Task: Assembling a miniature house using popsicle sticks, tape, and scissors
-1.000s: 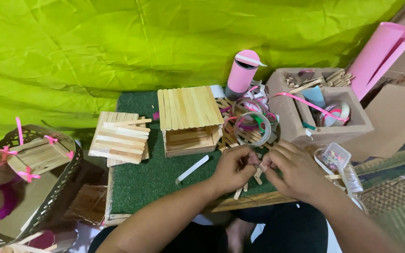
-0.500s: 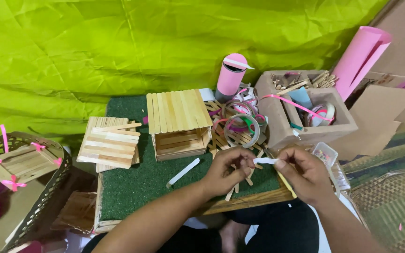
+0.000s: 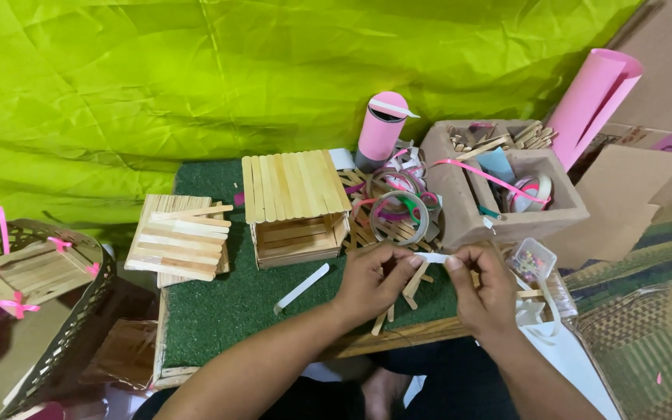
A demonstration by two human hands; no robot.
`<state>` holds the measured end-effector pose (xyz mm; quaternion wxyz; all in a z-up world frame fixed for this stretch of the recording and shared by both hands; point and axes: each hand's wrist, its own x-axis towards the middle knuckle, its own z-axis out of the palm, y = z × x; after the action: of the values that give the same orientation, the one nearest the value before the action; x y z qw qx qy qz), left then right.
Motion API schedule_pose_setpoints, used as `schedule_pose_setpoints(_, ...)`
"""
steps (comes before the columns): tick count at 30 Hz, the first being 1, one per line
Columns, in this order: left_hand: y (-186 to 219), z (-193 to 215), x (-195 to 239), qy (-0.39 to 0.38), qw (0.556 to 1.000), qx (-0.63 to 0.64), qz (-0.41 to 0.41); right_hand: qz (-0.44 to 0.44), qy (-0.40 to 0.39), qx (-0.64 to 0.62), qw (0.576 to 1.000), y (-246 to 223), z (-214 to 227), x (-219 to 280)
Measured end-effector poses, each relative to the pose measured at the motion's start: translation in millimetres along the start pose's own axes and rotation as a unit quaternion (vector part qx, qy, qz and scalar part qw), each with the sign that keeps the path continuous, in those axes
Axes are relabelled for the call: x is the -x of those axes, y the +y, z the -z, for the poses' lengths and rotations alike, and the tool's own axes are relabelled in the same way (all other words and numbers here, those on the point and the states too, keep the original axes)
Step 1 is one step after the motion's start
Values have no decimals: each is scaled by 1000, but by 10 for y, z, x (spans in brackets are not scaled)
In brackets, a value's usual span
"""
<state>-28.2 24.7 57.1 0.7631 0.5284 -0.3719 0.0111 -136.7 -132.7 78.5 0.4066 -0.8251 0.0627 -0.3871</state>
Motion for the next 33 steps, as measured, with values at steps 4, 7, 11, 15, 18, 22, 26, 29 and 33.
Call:
schedule_pose_setpoints(4, 103, -6, -16, -5, 1000, -13, 15, -9, 15, -12, 1000, 128, 22, 95)
schedule_pose_setpoints(7, 107, -1, -36, -1, 998, -9, 69, -24, 27, -39, 999, 88, 89, 74)
schedule_pose_setpoints(11, 352, 31, -135, -8, 987, -51, 151, -127, 92, -108, 982, -83, 295, 8)
schedule_pose_setpoints(15, 738, -85, -130, -132, 981, -108, 95, -161, 95, -77, 979, -218, 231, 81)
schedule_pose_setpoints(18, 861, -21, -4, -167, 975, -103, 106, -196, 94, -84, 972, -31, 115, 279)
schedule_pose_setpoints(22, 905, 277, 220, -155, 961, -223, 44, -185, 45, -124, 974, -48, -24, 456)
schedule_pose_setpoints(26, 714, 581, 314, -30, 884, -451, -119, -158, 0, -176, 972, -10, -226, 637)
schedule_pose_setpoints(29, 606, 718, 259, -9, 826, -543, -148, -122, -51, -208, 969, -109, -405, 709)
schedule_pose_setpoints(33, 298, 758, 239, -38, 785, -608, -114, -145, -99, -227, 958, -115, -503, 890)
